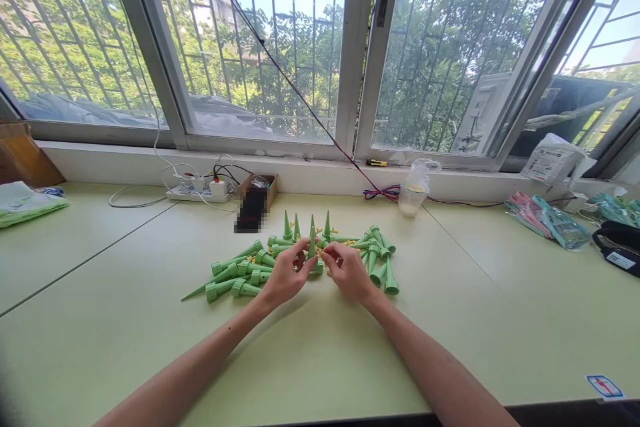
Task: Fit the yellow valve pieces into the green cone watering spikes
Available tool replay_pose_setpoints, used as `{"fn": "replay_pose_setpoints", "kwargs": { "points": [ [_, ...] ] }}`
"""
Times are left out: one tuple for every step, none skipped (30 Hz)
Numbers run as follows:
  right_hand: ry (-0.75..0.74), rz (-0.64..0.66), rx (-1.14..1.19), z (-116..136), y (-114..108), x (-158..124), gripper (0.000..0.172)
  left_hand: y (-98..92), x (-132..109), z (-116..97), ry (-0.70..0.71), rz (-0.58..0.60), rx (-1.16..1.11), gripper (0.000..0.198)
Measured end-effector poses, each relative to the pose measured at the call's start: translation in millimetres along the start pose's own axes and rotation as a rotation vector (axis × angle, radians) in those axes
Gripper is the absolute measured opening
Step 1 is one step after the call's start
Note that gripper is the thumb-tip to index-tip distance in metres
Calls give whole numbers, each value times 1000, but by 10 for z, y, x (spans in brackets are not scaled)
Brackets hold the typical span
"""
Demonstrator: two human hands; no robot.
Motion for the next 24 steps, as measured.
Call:
{"fn": "replay_pose_setpoints", "kwargs": {
  "points": [
    [1,0,-2,1,1,-2,23,5,-4,2,3,3,4,30],
    [0,0,-5,2,0,-3,23,11,-6,5,6,7,6,31],
    [-2,1,-10,3,-1,-3,23,16,-8,9,6,12,7,32],
    [-3,5,-17,5,0,-2,23,19,-9,14,6,14,8,33],
    [-5,11,-26,6,1,-1,23,22,-9,18,6,16,10,33],
    [-7,17,-35,9,3,1,23,24,-8,21,6,18,12,34],
    [-9,22,-46,12,3,4,24,25,-6,22,7,20,15,34],
    [-11,22,-59,16,-1,7,25,27,-5,23,9,22,18,33],
    [-16,15,-74,23,-7,11,25,29,-3,23,11,22,21,33],
    [-21,3,-88,32,-17,14,26,30,-3,25,14,21,25,33],
    [-25,-11,-98,41,-29,18,27,31,-2,26,18,17,33,33],
    [-28,-27,-103,51,-41,20,27,31,-3,27,26,10,45,32],
    [-29,-48,-101,59,-55,21,27,30,-4,26,38,2,59,32],
    [-28,-71,-93,67,-70,20,26,29,-6,23,55,-5,73,31],
    [-26,-93,-81,74,-84,18,24,32,-9,16,75,-6,87,31],
    [-25,-114,-71,81,-96,13,22,35,-13,10,92,-5,92,30],
    [-29,-132,-64,89,-104,8,21,44,-18,0,111,8,93,29],
    [-36,-141,-60,100,-107,1,20,56,-24,-13,132,27,92,29],
    [-47,-143,-61,111,-105,-6,20,69,-30,-30,156,49,92,29],
    [-60,-139,-64,123,-98,-12,20,84,-38,-49,181,73,97,29],
    [-70,-133,-69,133,-89,-19,19,94,-44,-62,197,88,106,28],
    [-79,-125,-74,142,-80,-24,18,104,-50,-71,207,101,117,27],
    [-83,-119,-79,147,-71,-28,17,113,-54,-73,210,110,128,26],
    [-85,-115,-82,152,-66,-31,16,120,-57,-72,208,116,138,25]
  ]
}}
Point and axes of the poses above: each hand's wrist, its own x-axis towards the middle knuckle, its own y-axis out of the palm, z = x × y, the point moved 6 cm from there along x, towards the middle knuckle, and after that the axes turned 4 degrees about x, right-handed, at the moved point
